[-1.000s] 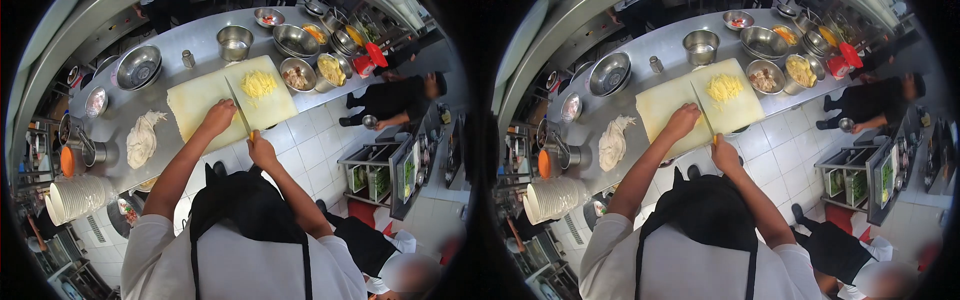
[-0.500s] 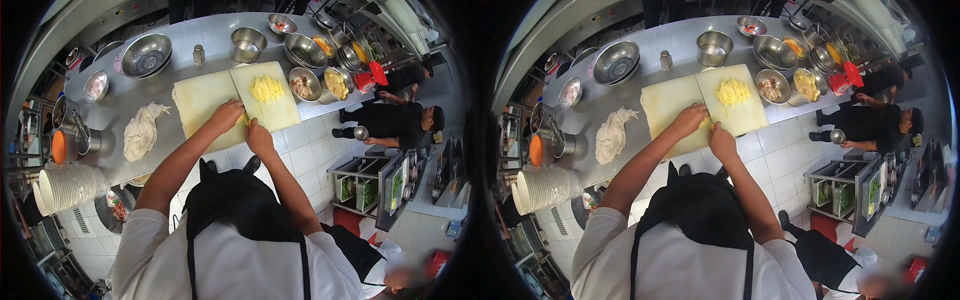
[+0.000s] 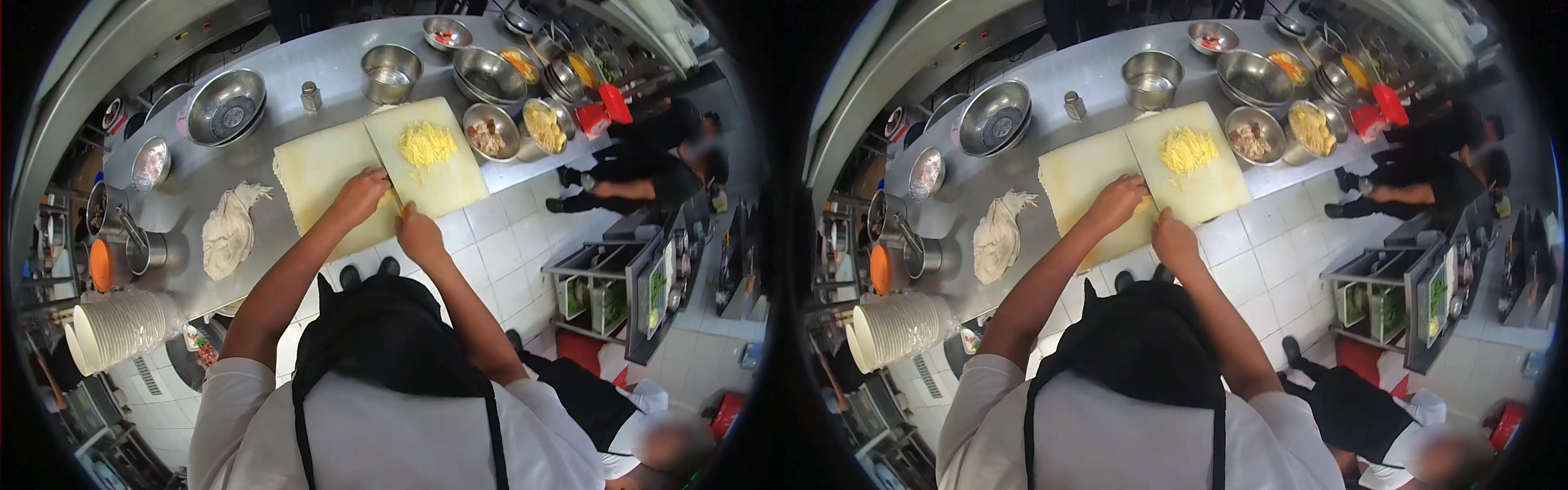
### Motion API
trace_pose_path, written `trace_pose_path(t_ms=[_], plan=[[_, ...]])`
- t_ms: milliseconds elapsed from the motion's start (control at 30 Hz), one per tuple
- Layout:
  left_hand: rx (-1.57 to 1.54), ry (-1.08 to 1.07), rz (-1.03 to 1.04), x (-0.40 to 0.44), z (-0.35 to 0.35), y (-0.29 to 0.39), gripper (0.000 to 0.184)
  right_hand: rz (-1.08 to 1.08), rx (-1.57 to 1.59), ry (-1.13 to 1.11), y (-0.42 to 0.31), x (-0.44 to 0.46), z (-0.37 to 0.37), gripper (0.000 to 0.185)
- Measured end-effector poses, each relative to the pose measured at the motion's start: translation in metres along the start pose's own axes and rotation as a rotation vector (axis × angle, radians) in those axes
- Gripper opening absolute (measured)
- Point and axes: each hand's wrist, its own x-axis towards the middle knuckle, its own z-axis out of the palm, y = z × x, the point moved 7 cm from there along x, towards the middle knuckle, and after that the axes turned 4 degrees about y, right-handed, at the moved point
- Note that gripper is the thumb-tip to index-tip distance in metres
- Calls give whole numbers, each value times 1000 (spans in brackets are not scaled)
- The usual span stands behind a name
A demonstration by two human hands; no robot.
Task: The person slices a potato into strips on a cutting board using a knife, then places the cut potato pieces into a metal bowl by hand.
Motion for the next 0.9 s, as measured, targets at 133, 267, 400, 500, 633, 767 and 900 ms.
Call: trace_pose_path(t_ms=[133, 267, 400, 500, 633, 767, 900], plan=[[18, -10, 0, 6, 6, -3, 24, 11, 30, -41, 0, 11, -11, 31], [-21, -8, 9, 7, -2, 1, 21, 29, 57, -21, 2, 8, 3, 30], [34, -94, -51, 6, 5, -3, 19, -6, 68, -39, 3, 11, -6, 28], [-1, -41, -29, 8, 0, 1, 19, 75, 92, -44, 5, 11, 1, 29], [26, -58, -7, 5, 6, -5, 20, -31, 86, -64, 5, 13, -19, 30], [-64, -16, 19, 7, -1, -3, 20, 16, 106, 50, 11, 26, 16, 31], [-62, -6, 36, 5, 3, -12, 19, -2, 20, -55, -4, 13, -19, 33]])
